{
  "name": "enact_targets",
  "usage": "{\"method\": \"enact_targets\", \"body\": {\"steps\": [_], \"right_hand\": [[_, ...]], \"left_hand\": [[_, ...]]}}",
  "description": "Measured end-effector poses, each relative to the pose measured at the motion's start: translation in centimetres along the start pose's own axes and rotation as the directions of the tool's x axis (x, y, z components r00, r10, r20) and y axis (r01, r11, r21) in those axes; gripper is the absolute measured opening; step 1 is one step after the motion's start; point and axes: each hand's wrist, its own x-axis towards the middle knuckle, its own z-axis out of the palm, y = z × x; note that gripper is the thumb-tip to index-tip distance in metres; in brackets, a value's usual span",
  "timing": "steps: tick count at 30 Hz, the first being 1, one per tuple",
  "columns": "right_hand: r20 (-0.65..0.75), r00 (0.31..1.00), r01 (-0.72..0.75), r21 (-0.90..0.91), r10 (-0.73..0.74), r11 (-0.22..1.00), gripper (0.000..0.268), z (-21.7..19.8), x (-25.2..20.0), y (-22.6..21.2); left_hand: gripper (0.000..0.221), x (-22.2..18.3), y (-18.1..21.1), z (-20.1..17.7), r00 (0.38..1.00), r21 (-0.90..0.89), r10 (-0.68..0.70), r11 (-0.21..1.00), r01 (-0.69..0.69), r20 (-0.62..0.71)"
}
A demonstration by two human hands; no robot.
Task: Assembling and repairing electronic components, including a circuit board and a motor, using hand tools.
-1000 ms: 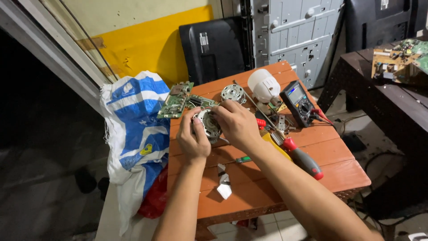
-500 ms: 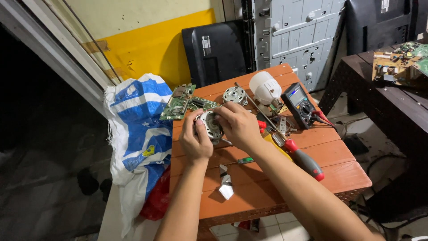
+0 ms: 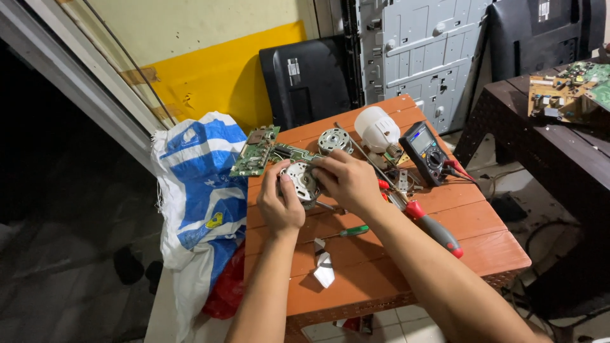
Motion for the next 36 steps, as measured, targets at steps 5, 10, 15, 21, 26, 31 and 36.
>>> {"method": "enact_targets", "body": {"steps": [5, 10, 15, 21, 26, 31, 36], "right_hand": [[-0.004, 1.0, 0.013, 0.055, -0.012, 0.998, 0.012, -0.2, -0.3, -0.4], [-0.033, 0.999, 0.007, 0.003, -0.006, 1.0, 0.013, -0.2, -0.3, 0.0], [-0.022, 1.0, 0.005, -0.11, -0.007, 0.994, 0.011, 0.1, -0.6, 0.6], [-0.038, 0.998, -0.056, -0.118, 0.051, 0.991, 0.013, 0.5, -0.5, 1.2], [-0.026, 1.0, -0.005, -0.067, 0.004, 0.998, 0.012, 0.8, -0.5, 0.7], [-0.028, 0.999, 0.029, -0.048, -0.03, 0.998, 0.01, 0.6, -0.5, 0.2], [-0.015, 0.999, 0.038, -0.066, -0.039, 0.997, 0.011, 0.3, -0.5, 0.2]], "left_hand": [[0.027, -0.1, 0.5, -0.3, 1.0, -0.008, -0.015, 1.0, 0.015, -0.004], [0.027, 0.0, 0.4, 0.0, 1.0, -0.007, -0.017, 1.0, 0.017, -0.012], [0.027, -0.1, 0.8, -0.2, 0.999, 0.01, -0.042, 0.999, 0.042, -0.01], [0.027, 0.0, 0.9, 0.0, 0.999, 0.002, -0.028, 1.0, 0.028, -0.022], [0.026, 0.1, 1.1, -0.1, 1.0, -0.003, -0.024, 1.0, 0.023, -0.02], [0.027, 0.1, 1.1, -0.3, 1.0, -0.004, -0.029, 1.0, 0.029, -0.001], [0.025, -0.1, 0.8, -0.3, 1.0, 0.01, -0.023, 1.0, 0.023, -0.003]]}}
